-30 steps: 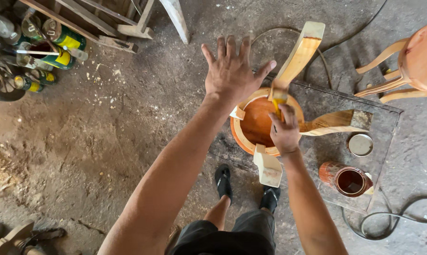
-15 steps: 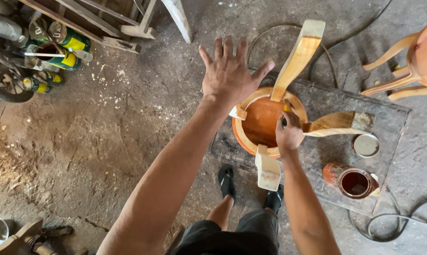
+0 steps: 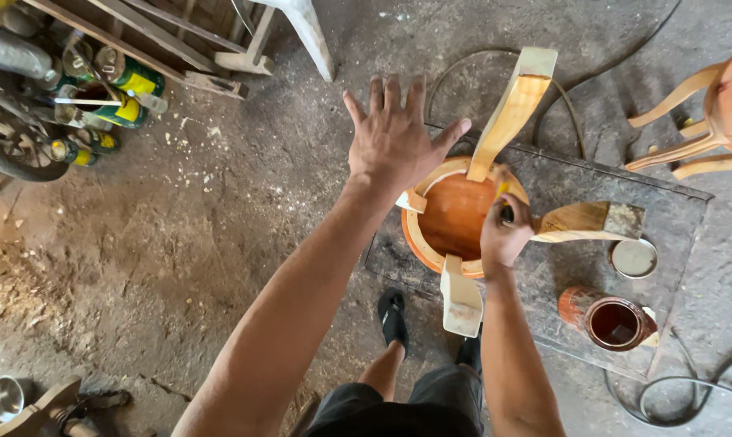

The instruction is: The person paints wooden stools by hand with a brush and a container of liquid finish.

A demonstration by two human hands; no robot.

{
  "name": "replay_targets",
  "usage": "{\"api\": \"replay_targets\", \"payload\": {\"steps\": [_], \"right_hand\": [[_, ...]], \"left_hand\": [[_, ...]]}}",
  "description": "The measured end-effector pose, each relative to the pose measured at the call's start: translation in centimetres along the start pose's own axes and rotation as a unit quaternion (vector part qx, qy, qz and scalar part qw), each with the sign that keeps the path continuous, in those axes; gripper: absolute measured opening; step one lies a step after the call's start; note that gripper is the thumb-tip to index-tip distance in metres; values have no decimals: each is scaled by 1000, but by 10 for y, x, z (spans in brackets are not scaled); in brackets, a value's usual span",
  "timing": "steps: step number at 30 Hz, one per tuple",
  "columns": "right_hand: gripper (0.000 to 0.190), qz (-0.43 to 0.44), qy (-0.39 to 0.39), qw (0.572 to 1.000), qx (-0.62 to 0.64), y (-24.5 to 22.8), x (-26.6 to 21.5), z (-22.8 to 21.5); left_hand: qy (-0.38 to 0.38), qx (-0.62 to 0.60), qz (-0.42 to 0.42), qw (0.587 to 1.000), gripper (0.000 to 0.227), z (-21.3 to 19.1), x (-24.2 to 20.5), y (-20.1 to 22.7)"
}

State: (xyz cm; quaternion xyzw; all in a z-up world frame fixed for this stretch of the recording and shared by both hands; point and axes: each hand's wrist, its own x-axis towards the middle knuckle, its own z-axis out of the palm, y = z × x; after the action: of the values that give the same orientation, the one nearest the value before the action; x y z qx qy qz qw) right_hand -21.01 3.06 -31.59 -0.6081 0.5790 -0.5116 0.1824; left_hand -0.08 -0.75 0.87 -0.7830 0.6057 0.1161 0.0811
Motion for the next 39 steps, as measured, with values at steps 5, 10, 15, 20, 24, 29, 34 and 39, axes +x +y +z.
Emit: {"api": "replay_targets", "payload": {"steps": [5, 10, 15, 20, 24, 29, 34, 39], "right_hand": [[5, 71, -3, 997, -39, -3, 20, 12], [10, 163, -51, 985, -12, -21, -4, 4], [7, 137, -85, 975, 152, -37, -27, 3], [15, -62, -178, 979, 79, -27, -17, 17], [12, 18, -125, 979, 161, -17, -17, 22], [15, 189, -228, 923, 245, -7, -43, 24], [20, 279, -343, 873, 205, 22, -18, 15], [17, 199, -322, 908, 178, 25, -4, 28]], "left_hand": [[5, -2, 1, 1000, 95, 5, -2, 2], [2, 0, 1, 1000, 96, 6, -2, -2], [-19, 3, -2, 1000, 96, 3, 1, -2], [-13, 6, 0, 1000, 96, 5, -3, -1], [-5, -1, 2, 1000, 97, 5, 2, 1], [-3, 3, 5, 1000, 97, 9, 1, -1], [-2, 3, 6, 1000, 97, 11, 3, -1], [4, 21, 6, 1000, 98, 14, 2, -1]]}}
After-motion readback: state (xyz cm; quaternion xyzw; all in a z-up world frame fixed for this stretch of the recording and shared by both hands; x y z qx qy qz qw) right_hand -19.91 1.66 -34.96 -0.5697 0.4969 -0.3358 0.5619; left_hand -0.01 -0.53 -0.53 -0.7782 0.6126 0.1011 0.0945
